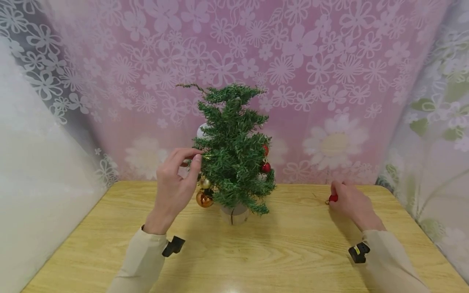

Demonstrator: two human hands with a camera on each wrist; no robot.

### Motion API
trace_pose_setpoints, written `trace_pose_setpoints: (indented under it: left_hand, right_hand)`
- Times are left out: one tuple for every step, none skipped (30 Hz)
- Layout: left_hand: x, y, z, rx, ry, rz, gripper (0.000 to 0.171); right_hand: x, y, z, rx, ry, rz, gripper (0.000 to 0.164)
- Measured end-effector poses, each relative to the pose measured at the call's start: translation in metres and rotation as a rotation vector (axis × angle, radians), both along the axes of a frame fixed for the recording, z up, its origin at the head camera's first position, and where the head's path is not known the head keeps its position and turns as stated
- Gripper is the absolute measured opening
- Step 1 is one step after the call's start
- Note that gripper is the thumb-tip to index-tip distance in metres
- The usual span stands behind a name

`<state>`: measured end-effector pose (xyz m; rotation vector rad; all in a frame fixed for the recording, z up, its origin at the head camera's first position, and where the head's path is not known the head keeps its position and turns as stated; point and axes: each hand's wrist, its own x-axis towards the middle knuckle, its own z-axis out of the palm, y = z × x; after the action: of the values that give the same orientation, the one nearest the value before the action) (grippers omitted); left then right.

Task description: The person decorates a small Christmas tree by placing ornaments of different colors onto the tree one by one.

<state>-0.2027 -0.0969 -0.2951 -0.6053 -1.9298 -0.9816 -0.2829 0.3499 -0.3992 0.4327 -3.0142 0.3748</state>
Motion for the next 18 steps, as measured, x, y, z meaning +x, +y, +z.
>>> trace_pose_setpoints:
  left_hand:
    - [0.0,0.0,0.0,0.003,-0.002,0.0,0.022]
    - [-0.001,-0.001,-0.001,0.006,-0.006,-0.003,0.022]
    - [-0.001,-0.001,-0.001,0.011,-0.009,-0.003,0.022]
    - [-0.001,-0.002,-0.001,0.013,-0.01,-0.004,0.022]
    - [-0.001,-0.003,-0.001,0.016,-0.011,-0.004,0.021]
    - [-0.001,-0.003,-0.001,0.02,-0.012,-0.004,0.021]
    - [-0.001,-0.004,-0.001,0.023,-0.014,-0.003,0.021]
    - [-0.001,-0.005,-0.001,0.029,-0.017,-0.003,0.02]
    - [-0.001,-0.005,-0.002,0.034,-0.02,-0.001,0.02]
    - [-0.001,-0.006,-0.002,0.038,-0.022,0.0,0.02]
    - [-0.001,-0.006,-0.002,0.04,-0.025,0.001,0.02]
    - [-0.001,-0.007,-0.002,0.042,-0.031,0.003,0.02]
    - [-0.001,-0.007,-0.002,0.044,-0.035,0.003,0.02]
    - [-0.001,-0.008,-0.003,0.044,-0.038,0.004,0.02]
    - [-0.001,-0.008,-0.003,0.045,-0.037,0.004,0.02]
    - [-0.001,-0.009,-0.003,0.045,-0.038,0.005,0.02]
    - [-0.001,-0.009,-0.003,0.046,-0.04,0.006,0.02]
    - [-0.002,-0.01,-0.003,0.047,-0.041,0.008,0.02]
  right_hand:
    - [0.0,0.001,0.0,0.002,0.008,0.002,0.024]
    - [0.001,0.001,0.0,0.004,0.017,0.005,0.025]
    - [0.002,0.002,0.001,0.004,0.023,0.008,0.026]
    - [0.003,0.003,0.001,0.004,0.023,0.011,0.028]
    - [0.004,0.003,0.002,0.003,0.023,0.012,0.03]
    - [0.005,0.004,0.002,0.001,0.02,0.012,0.032]
    - [0.006,0.005,0.003,0.002,0.017,0.01,0.034]
    - [0.007,0.005,0.003,0.002,0.016,0.011,0.036]
    - [0.009,0.005,0.003,0.001,0.013,0.01,0.037]
    - [0.01,0.005,0.004,0.0,0.013,0.008,0.038]
    - [0.011,0.005,0.004,-0.001,0.016,0.005,0.039]
    - [0.012,0.005,0.004,-0.002,0.022,0.004,0.04]
    - [0.013,0.005,0.005,-0.006,0.03,0.003,0.04]
    - [0.015,0.004,0.005,-0.009,0.042,0.001,0.04]
    - [0.016,0.004,0.006,-0.012,0.055,-0.001,0.039]
    - [0.017,0.003,0.007,-0.015,0.069,-0.001,0.039]
    - [0.019,0.002,0.008,-0.019,0.081,-0.002,0.038]
    - [0.021,0.002,0.01,-0.025,0.088,-0.004,0.037]
